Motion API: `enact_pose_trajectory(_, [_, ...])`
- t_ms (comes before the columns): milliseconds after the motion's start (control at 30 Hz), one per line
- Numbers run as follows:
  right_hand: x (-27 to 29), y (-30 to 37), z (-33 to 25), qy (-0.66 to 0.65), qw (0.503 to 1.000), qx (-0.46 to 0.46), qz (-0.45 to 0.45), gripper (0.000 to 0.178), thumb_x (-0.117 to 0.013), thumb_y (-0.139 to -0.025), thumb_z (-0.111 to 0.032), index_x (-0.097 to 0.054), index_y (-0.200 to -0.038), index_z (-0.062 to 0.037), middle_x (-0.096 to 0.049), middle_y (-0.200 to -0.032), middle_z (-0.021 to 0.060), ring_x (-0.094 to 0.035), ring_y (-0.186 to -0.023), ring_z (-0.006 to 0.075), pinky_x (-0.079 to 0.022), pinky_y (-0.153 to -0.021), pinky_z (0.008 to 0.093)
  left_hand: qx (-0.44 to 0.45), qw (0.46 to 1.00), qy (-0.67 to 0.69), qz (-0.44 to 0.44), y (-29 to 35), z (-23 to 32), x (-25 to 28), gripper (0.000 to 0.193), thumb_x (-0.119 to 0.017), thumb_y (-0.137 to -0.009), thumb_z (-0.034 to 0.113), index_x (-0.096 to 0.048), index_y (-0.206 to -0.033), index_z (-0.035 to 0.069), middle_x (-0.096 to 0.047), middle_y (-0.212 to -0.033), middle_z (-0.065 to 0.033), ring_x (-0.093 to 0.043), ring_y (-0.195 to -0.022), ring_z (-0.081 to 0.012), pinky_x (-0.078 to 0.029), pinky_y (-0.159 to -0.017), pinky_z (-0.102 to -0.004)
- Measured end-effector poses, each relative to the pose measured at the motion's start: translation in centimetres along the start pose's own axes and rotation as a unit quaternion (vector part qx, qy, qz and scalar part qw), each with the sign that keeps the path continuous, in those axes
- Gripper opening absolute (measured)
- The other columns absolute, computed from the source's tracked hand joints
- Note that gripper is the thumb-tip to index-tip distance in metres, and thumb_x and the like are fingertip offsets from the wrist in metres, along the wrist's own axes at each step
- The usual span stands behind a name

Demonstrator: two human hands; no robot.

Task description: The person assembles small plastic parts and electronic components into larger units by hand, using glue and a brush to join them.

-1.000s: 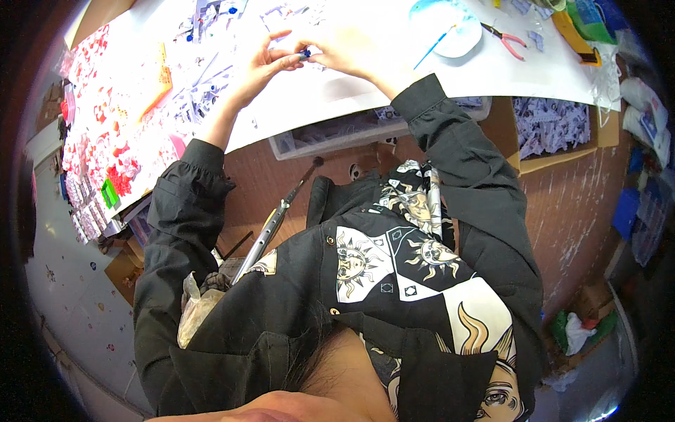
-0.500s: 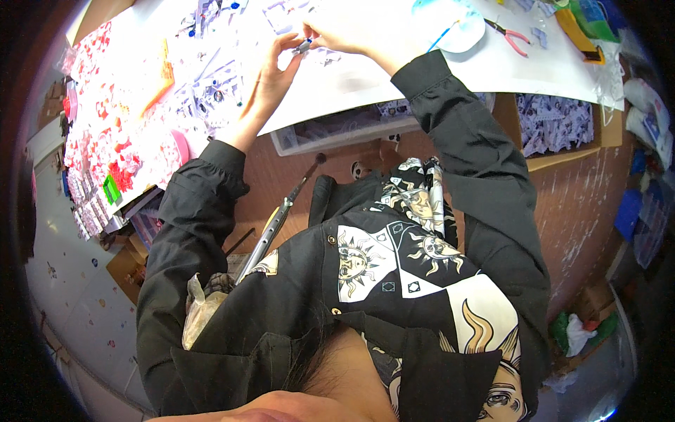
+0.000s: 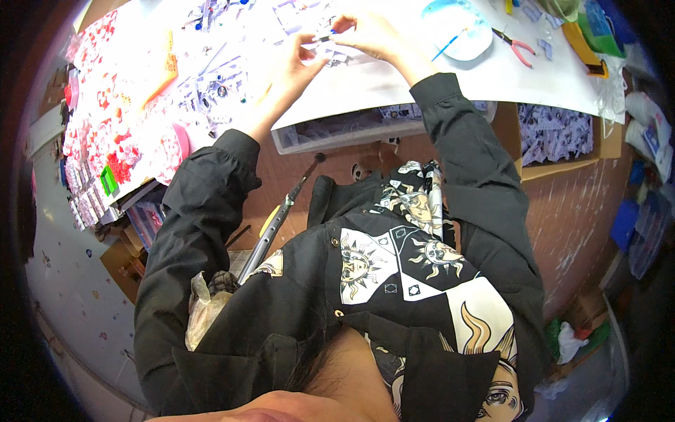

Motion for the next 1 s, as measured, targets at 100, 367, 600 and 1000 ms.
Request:
enact_pose_trajectory(100, [1.0, 0.7, 0.6, 0.046, 0.998, -0.033, 0.039, 0.025, -0.071, -0.079, -0.025, -0.066, -0.097, -0.0085, -0.068, -0.088, 0.0026, -0.055, -0.070, 0.0110, -0.046, -0.067, 0.0269, 0.049, 0.991, -0.059, -0.114, 0.2, -0.8, -2.0, 0.049, -0.068, -0.081, 0.013, -0.047, -0.125, 0.013, -0.057, -0.094, -0.0088, -0.058, -0.089, -0.0196, -0.048, -0.080, -0.0330])
enact_pose_trajectory(367, [0.8, 3.7, 0.3, 0.032, 0.996, -0.083, 0.032, 0.026, -0.071, -0.078, -0.024, -0.066, -0.095, -0.0063, -0.069, -0.087, 0.0040, -0.056, -0.068, 0.0109, -0.047, -0.066, 0.0271, -0.057, 0.991, -0.044, -0.115, -1.8, -1.7, -1.2, 0.051, -0.066, -0.077, 0.006, -0.046, -0.124, 0.012, -0.049, -0.112, -0.0100, -0.055, -0.098, -0.0228, -0.044, -0.089, -0.0351])
enact_pose_trajectory(600, [-1.8, 4.1, 1.2, 0.058, 0.987, -0.127, 0.075, 0.028, -0.071, -0.077, -0.027, -0.066, -0.096, -0.0069, -0.070, -0.090, 0.0095, -0.067, -0.084, 0.0217, -0.052, -0.076, 0.0321, -0.128, 0.979, -0.005, -0.159, -2.3, -1.6, -1.8, 0.054, -0.057, -0.074, -0.003, -0.048, -0.125, 0.013, -0.043, -0.120, -0.0109, -0.049, -0.112, -0.0269, -0.042, -0.096, -0.0355])
enact_pose_trajectory(1000, [-4.5, 5.7, 0.5, -0.005, 0.974, -0.139, 0.179, 0.026, -0.075, -0.076, -0.019, -0.068, -0.096, -0.0047, -0.069, -0.085, 0.0051, -0.056, -0.060, 0.0119, -0.048, -0.061, 0.0272, 0.017, 0.992, 0.093, -0.081, -0.6, -8.4, -4.7, 0.040, -0.070, -0.073, 0.001, -0.063, -0.112, 0.008, -0.048, -0.096, -0.0037, -0.053, -0.077, -0.0119, -0.047, -0.066, -0.0235])
Point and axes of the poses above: each hand's wrist, its own y-axis away from the middle knuckle, its own x-axis out of the back of the hand, z = x × y, the point moved 5 cm from there along -y, towards the middle knuckle
